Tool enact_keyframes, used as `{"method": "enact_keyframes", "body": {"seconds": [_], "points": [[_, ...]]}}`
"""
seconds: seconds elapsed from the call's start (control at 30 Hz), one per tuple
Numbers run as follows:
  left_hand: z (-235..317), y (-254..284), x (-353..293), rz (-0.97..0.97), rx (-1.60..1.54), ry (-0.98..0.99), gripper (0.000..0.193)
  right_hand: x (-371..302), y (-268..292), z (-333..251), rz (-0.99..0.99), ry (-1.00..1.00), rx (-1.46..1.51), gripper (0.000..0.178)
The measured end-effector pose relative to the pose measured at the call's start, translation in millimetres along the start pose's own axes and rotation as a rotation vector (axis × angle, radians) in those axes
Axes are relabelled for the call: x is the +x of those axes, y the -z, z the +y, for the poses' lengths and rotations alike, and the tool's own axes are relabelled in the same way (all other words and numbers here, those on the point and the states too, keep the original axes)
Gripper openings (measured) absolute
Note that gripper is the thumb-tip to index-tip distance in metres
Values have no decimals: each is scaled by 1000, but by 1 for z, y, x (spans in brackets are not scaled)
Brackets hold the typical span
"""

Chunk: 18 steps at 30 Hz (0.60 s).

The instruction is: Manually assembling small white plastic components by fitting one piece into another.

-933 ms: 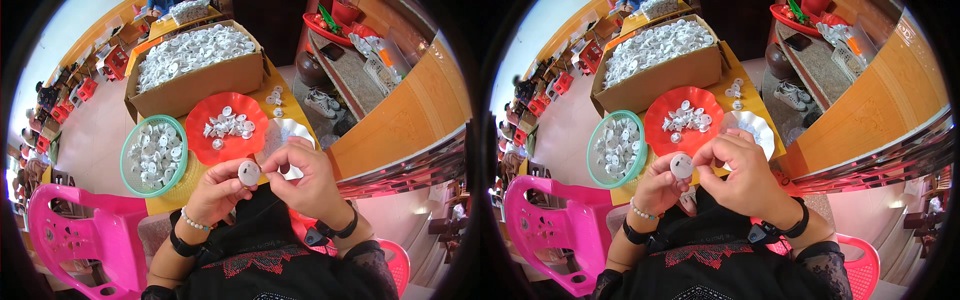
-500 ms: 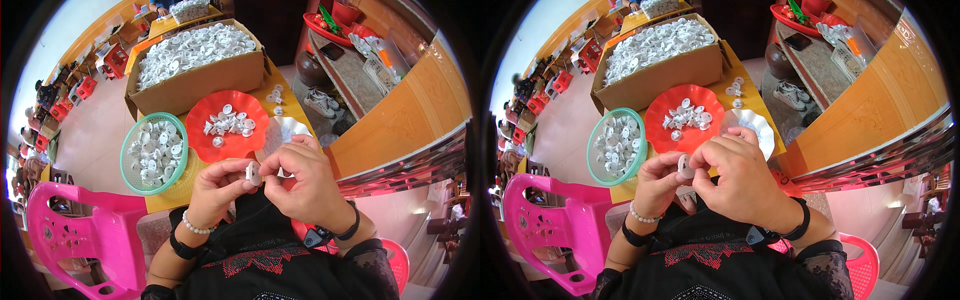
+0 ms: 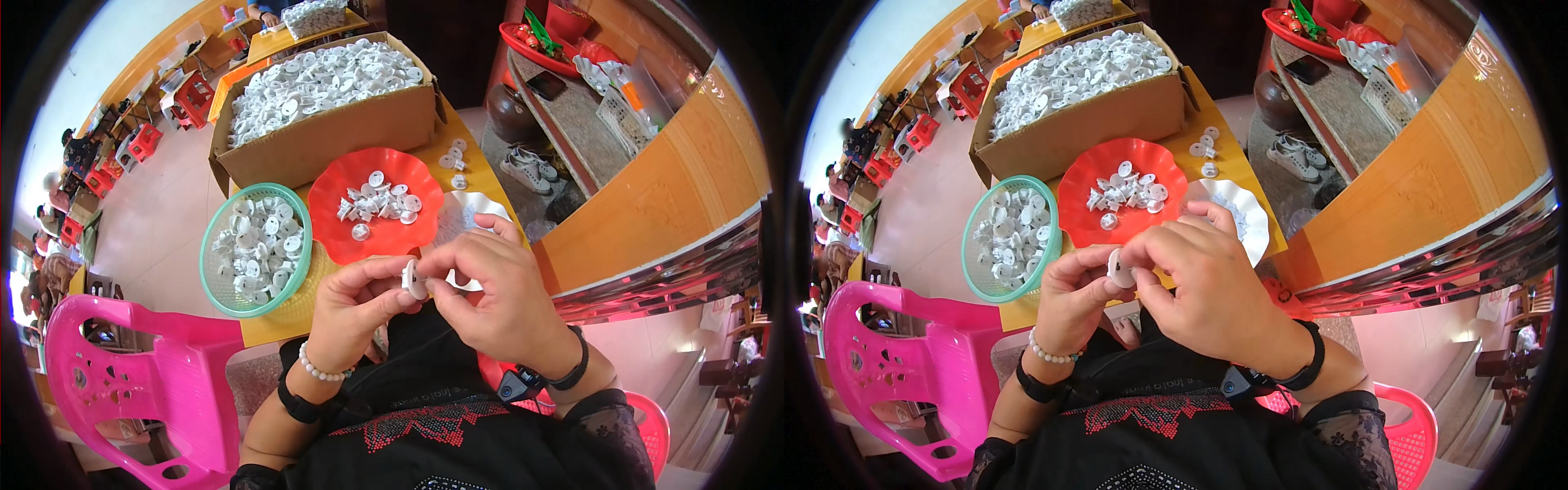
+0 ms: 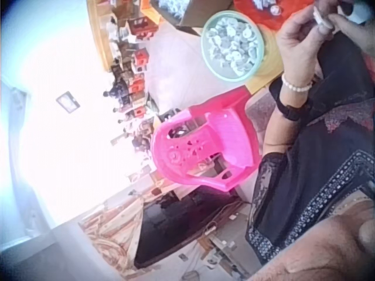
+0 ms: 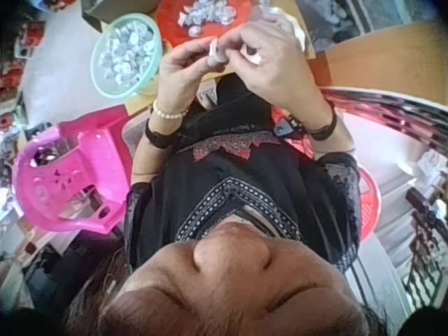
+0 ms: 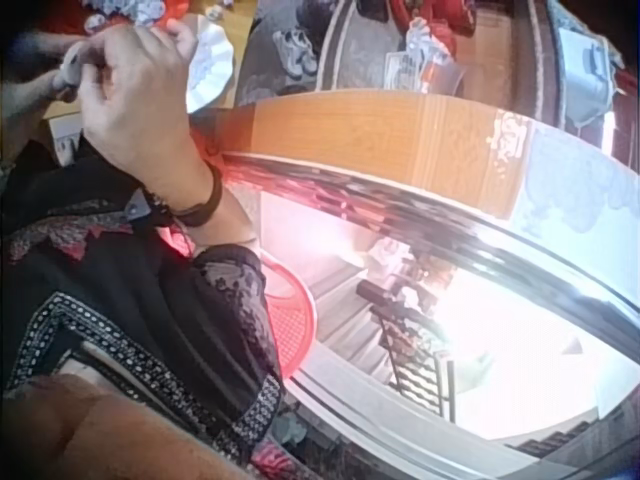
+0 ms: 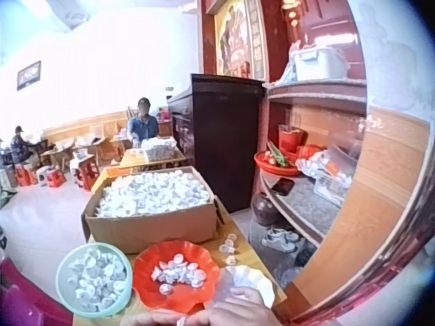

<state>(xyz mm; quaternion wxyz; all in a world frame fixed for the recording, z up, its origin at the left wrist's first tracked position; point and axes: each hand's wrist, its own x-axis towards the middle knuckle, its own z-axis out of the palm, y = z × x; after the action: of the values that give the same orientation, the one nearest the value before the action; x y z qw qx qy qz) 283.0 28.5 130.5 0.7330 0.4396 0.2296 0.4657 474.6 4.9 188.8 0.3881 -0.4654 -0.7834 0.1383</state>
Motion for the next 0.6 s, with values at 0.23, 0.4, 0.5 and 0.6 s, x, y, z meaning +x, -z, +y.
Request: {"method": "enact_keyframes", "body": {"seconds": [0.23, 0.4, 0.5, 0.6], "points": [[4, -1, -1, 14, -76, -7, 35, -2, 0, 5, 1, -27, 102, 6], [5, -3, -2, 27, -6, -46, 33, 0, -5, 3, 20, 11, 80, 6], [6, -2, -2, 29, 64, -59, 31, 0, -8, 2, 44, 45, 45, 7], [5, 1, -2, 18, 62, -56, 31, 0, -12, 5, 56, 71, 25, 8]]}}
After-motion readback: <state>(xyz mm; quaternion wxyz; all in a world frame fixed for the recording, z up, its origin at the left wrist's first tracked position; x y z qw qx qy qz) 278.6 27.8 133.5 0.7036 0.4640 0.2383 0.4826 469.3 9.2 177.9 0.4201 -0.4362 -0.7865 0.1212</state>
